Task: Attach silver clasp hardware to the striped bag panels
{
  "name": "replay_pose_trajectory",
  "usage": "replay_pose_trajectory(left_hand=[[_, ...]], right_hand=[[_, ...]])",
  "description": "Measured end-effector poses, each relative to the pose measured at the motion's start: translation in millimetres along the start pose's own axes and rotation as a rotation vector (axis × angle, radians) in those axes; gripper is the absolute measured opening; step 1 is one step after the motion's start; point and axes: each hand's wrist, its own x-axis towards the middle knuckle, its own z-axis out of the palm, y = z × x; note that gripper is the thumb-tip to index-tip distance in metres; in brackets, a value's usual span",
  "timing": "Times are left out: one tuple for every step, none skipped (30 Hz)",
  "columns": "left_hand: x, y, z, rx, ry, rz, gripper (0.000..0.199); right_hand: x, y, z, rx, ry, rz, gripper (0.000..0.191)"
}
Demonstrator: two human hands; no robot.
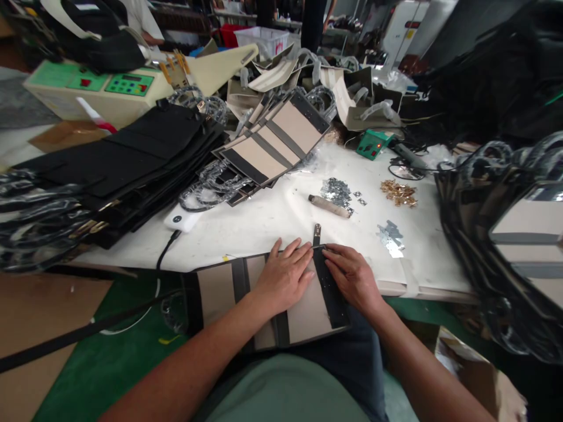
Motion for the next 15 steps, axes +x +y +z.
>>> replay_pose_trajectory(left_hand=[[0, 3, -0.3, 0.023, 0.013, -0.006, 0.049], [-1, 6, -0.9, 0.048, 0.022, -0.016, 0.049], [0, 10, -1.5, 0.073, 0.027, -0.028, 0.048], [0, 13, -2.1, 0.095, 0.026, -0.039, 0.048], [0, 16, -2.2, 0.112, 0.022, -0.048, 0.048], [1, 18, -1.8, 0.124, 0.017, -0.053, 0.047], [1, 19, -0.7, 0.129, 0.012, -0.057, 0.048], [1, 20, 1.1, 0.128, 0.011, -0.062, 0.048], [1, 20, 3.5, 0.117, 0.017, -0.067, 0.047], [0, 19, 6.3, 0.099, 0.026, -0.069, 0.047], [-1, 18, 9.3, 0.076, 0.042, -0.072, 0.046], [-3, 17, 12.0, 0.053, 0.061, -0.072, 0.045], [-5, 16, 14.3, 0.034, 0.079, -0.068, 0.045], [-6, 15, 16.0, 0.023, 0.092, -0.06, 0.044], [-8, 15, 17.0, 0.02, 0.1, -0.052, 0.044]], right_hand=[[-1, 0, -1, -0.007, -0.004, -0.006, 0.031], [-1, -1, -2, -0.013, -0.011, -0.01, 0.031], [-1, -2, -3, -0.018, -0.016, -0.011, 0.031], [-1, -2, -4, -0.021, -0.021, -0.011, 0.031], [0, -3, -5, -0.023, -0.024, -0.01, 0.031], [0, -3, -5, -0.026, -0.029, -0.009, 0.031], [0, -3, -5, -0.029, -0.038, -0.009, 0.031], [0, -4, -6, -0.034, -0.048, -0.01, 0.031], [0, -4, -6, -0.041, -0.058, -0.011, 0.032], [-1, -4, -6, -0.05, -0.067, -0.012, 0.033], [-2, -5, -6, -0.06, -0.074, -0.013, 0.033], [-2, -5, -7, -0.069, -0.077, -0.017, 0.034], [-3, -6, -7, -0.078, -0.078, -0.022, 0.034], [-3, -6, -7, -0.086, -0.076, -0.03, 0.034], [-4, -7, -6, -0.095, -0.073, -0.042, 0.034]])
